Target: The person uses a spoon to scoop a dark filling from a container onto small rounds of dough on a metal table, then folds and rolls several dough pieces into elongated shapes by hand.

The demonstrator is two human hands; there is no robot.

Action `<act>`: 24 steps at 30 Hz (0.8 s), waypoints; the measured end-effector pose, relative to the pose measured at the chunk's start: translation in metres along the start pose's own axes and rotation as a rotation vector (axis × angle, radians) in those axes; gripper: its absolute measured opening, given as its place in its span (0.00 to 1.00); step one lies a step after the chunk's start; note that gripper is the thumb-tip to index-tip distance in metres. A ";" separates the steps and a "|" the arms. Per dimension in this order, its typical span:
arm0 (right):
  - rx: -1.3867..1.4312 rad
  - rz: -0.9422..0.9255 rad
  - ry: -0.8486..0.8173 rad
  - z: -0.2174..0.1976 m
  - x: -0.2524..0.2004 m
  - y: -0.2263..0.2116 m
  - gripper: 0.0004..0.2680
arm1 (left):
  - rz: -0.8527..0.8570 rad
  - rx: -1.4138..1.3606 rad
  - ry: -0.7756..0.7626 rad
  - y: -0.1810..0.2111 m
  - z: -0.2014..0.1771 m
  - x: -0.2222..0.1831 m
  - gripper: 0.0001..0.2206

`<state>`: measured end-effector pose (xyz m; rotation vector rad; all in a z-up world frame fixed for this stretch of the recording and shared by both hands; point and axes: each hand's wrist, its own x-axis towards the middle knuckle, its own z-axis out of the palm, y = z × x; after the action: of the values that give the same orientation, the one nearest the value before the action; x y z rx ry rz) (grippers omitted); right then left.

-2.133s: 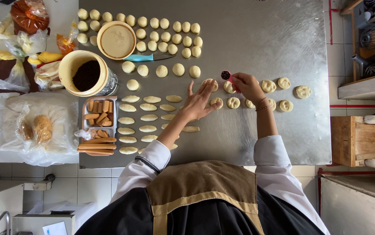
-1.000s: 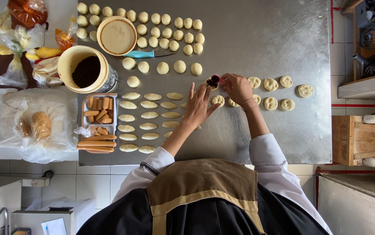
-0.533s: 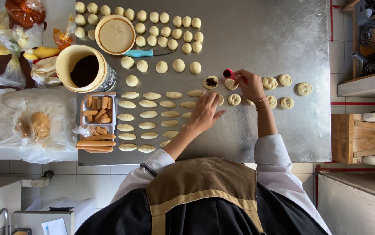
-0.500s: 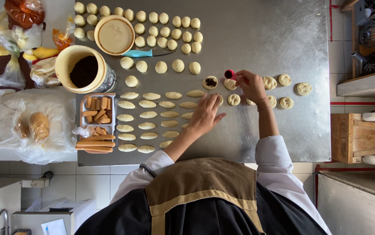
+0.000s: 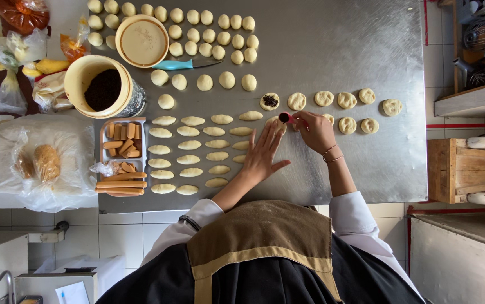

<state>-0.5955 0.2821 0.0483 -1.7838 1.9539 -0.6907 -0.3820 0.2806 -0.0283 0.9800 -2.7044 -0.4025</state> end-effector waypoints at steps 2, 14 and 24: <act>0.041 -0.053 0.041 0.004 -0.005 -0.004 0.06 | -0.015 -0.027 -0.008 -0.002 -0.002 0.003 0.45; -0.306 -0.128 0.137 0.029 -0.020 -0.019 0.03 | -0.012 0.031 -0.021 -0.006 -0.007 0.007 0.43; -0.466 -0.201 0.332 0.041 -0.025 -0.018 0.06 | -0.022 0.057 0.150 -0.004 -0.004 -0.007 0.39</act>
<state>-0.5538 0.3018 0.0262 -2.2890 2.3202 -0.6672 -0.3731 0.2813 -0.0271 1.0136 -2.5853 -0.2469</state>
